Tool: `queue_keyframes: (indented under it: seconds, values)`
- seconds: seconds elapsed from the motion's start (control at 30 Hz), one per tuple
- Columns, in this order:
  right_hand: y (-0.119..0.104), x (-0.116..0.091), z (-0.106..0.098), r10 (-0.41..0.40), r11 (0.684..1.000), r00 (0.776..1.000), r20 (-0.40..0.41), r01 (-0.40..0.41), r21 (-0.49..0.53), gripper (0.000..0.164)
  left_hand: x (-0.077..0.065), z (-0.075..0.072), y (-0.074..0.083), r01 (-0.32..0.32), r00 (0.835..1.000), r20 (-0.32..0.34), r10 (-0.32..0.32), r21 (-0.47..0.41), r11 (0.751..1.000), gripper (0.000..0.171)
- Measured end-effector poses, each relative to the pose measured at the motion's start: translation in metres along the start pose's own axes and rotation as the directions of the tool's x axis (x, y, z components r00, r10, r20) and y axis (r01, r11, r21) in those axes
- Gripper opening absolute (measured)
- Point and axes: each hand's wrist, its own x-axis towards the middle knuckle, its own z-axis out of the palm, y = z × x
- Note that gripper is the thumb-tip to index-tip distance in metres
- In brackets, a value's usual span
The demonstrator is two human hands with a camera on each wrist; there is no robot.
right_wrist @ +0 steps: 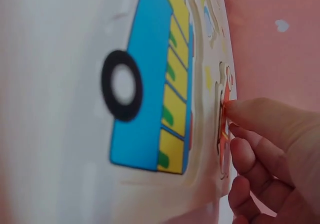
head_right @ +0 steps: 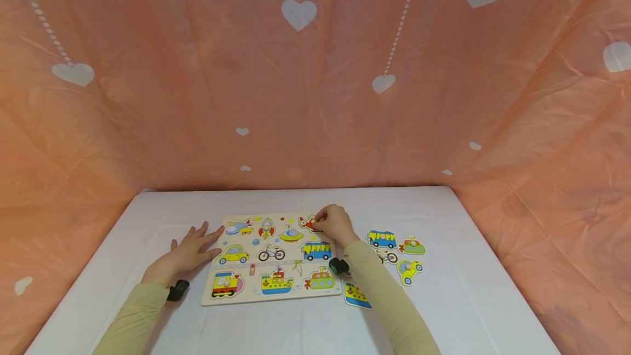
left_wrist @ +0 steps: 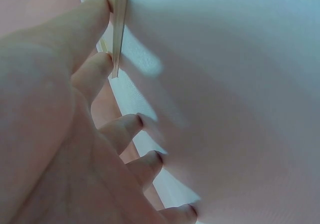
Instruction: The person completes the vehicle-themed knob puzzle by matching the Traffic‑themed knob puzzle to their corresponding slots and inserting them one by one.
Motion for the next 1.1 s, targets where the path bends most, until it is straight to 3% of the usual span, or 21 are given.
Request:
queue_keyframes:
  seconds: [0.43, 0.73, 1.1]
  values:
    - [0.004, 0.000, -0.004, -0.026, 0.999, 0.997, 0.066, 0.024, 0.029, 0.013, -0.001, 0.000, 0.001, 0.005, 1.000, 0.000, -0.005, -0.003, 1.000, 0.070]
    - [0.010, 0.000, -0.013, -0.050, 0.996, 0.991, 0.126, 0.041, 0.073, 0.023, -0.001, 0.000, 0.001, -0.001, 1.000, -0.001, 0.001, 0.003, 1.000, 0.070]
    - [0.013, -0.009, -0.037, -0.157, 0.985, 0.978, 0.139, 0.145, 0.093, 0.031, 0.001, 0.002, -0.001, -0.001, 1.000, 0.003, 0.001, -0.001, 1.000, 0.071]
